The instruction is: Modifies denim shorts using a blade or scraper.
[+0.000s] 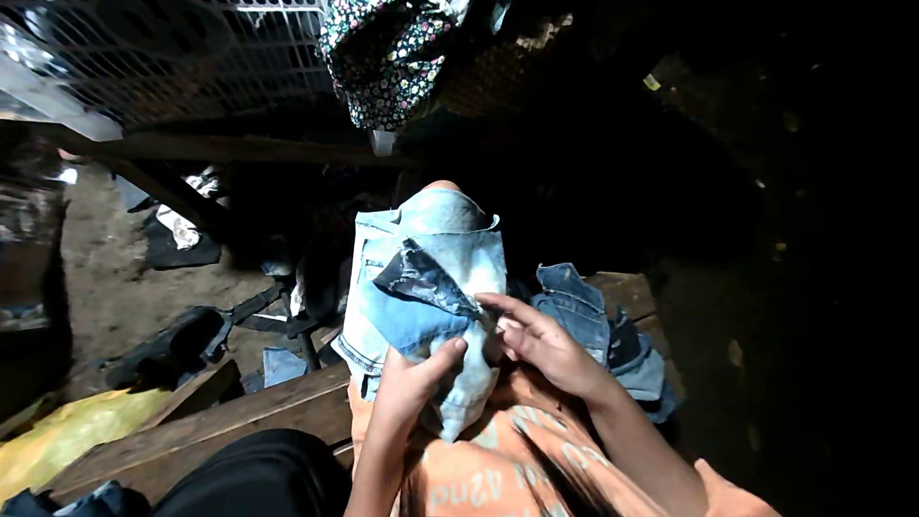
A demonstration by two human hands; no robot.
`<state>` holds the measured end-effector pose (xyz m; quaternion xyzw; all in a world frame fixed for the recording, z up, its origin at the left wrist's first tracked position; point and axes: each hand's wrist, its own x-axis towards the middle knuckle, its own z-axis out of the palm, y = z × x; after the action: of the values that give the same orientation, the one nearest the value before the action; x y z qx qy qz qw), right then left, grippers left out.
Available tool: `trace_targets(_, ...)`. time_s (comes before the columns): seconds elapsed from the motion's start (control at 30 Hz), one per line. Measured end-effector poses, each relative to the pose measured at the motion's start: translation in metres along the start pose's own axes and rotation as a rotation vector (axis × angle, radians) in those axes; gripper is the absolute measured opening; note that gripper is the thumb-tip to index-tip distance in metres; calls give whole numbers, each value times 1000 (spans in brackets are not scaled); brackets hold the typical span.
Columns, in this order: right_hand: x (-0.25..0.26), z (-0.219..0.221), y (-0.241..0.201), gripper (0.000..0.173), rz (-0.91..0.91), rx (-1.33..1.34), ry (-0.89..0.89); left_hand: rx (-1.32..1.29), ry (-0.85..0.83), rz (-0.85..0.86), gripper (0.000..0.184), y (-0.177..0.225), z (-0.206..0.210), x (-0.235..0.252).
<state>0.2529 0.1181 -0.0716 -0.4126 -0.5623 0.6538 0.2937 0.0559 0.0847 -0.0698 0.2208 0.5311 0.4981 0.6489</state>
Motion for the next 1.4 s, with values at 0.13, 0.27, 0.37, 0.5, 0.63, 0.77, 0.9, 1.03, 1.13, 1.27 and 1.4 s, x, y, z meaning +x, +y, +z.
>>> trace_targets(0.13,-14,-6,-6,55,-195,-410,-23,-27,-18,32,36,-1,-1,0)
trace_targets(0.27,-8,0,-9,46,-252,-735,36,47,-71,57,37,0,-4,-2)
trace_targets(0.37,-3,0,-10,45,-250,-800,52,55,-107,95,35,-5,-8,0)
trace_targets(0.5,-2,1,-4,42,-272,-786,74,53,-82,104,36,-6,-7,0)
trace_targets(0.63,-2,4,-1,38,-309,-840,145,52,-4,21,28,-2,-4,-5)
trace_targets(0.77,-2,2,1,39,-299,-756,187,55,-67,57,32,-5,-7,1)
trace_targets(0.9,-14,-6,9,42,-285,-533,119,30,-65,53,28,-4,-7,2)
trace_targets(1.03,-19,-7,11,65,-241,-495,103,63,-31,20,25,-2,-8,-2)
trace_targets(1.13,-7,0,6,76,-260,-549,158,105,-21,-30,26,2,-8,-6)
trace_targets(1.27,24,12,-2,47,-368,-657,167,170,-47,-47,20,-2,-8,-4)
trace_targets(1.4,47,19,-7,11,-339,-502,154,303,-45,-45,18,-2,-2,-3)
